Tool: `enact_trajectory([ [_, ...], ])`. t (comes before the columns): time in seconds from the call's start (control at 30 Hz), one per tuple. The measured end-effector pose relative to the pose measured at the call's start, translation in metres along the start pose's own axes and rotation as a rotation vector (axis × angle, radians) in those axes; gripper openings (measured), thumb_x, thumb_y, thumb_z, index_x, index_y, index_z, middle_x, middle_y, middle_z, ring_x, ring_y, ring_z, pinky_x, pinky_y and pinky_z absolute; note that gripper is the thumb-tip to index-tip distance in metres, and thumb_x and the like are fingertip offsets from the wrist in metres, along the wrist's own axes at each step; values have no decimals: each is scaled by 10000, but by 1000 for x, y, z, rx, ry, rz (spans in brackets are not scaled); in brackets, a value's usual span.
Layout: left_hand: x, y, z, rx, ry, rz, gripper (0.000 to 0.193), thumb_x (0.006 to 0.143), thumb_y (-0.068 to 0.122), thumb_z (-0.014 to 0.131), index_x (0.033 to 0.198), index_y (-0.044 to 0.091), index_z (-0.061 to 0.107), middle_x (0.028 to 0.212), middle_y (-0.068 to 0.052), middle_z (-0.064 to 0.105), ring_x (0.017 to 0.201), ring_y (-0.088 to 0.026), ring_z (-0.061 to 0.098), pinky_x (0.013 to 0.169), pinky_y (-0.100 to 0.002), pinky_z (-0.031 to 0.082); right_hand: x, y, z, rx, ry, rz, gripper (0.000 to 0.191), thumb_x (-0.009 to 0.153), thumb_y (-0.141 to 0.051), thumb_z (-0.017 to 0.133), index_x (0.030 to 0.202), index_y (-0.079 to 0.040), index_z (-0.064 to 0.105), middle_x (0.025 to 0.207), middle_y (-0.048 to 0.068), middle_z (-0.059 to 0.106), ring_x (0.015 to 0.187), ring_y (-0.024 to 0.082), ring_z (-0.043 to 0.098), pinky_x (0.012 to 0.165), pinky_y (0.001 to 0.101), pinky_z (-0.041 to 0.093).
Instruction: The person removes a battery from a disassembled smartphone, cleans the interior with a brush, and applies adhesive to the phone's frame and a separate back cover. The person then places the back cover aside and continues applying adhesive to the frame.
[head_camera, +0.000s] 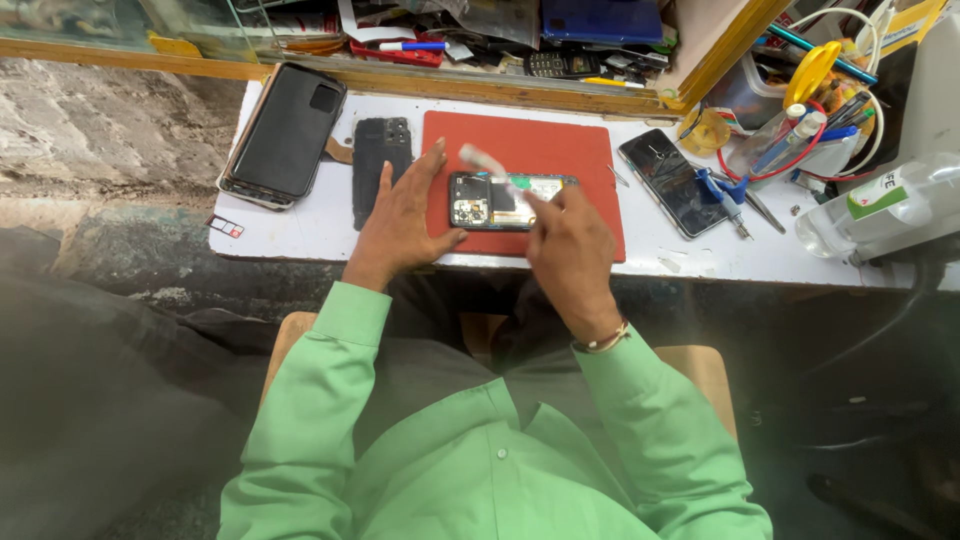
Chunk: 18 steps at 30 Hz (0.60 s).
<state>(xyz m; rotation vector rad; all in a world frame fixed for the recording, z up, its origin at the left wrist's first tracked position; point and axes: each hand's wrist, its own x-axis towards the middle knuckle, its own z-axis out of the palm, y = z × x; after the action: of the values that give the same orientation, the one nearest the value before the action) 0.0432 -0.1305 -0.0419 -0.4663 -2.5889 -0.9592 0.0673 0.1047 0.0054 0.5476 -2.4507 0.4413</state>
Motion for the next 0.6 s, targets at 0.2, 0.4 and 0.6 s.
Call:
enact_trajectory([
  [0.2,2,-7,6,28,-51,-11,1203,751,412,868,1633,156,90,1536,-57,509,1495,-263,384,1251,-629,69,-16,34,-19,-1,-12,126,271,882,-43,653,1112,-131,764,965,84,634,926,316,647,789,455,524],
  [0.4,-5,-3,7,106,384,132,838,799,334,845,1484,93,426,1479,-157,553,1407,-352,465,1198,-603,200,-22,55,-43,-69,65,195,288,945,-98,681,1193,-196,790,917,102,620,809,308,639,726,436,514],
  [0.6,-4,13,-70,-1359,1118,15,140,1059,112,668,1131,-6,694,1049,-159,707,979,-267,675,991,-464,535,-31,73,-16,61,89,57,270,968,-152,683,1227,-170,753,961,102,637,878,313,642,782,433,516],
])
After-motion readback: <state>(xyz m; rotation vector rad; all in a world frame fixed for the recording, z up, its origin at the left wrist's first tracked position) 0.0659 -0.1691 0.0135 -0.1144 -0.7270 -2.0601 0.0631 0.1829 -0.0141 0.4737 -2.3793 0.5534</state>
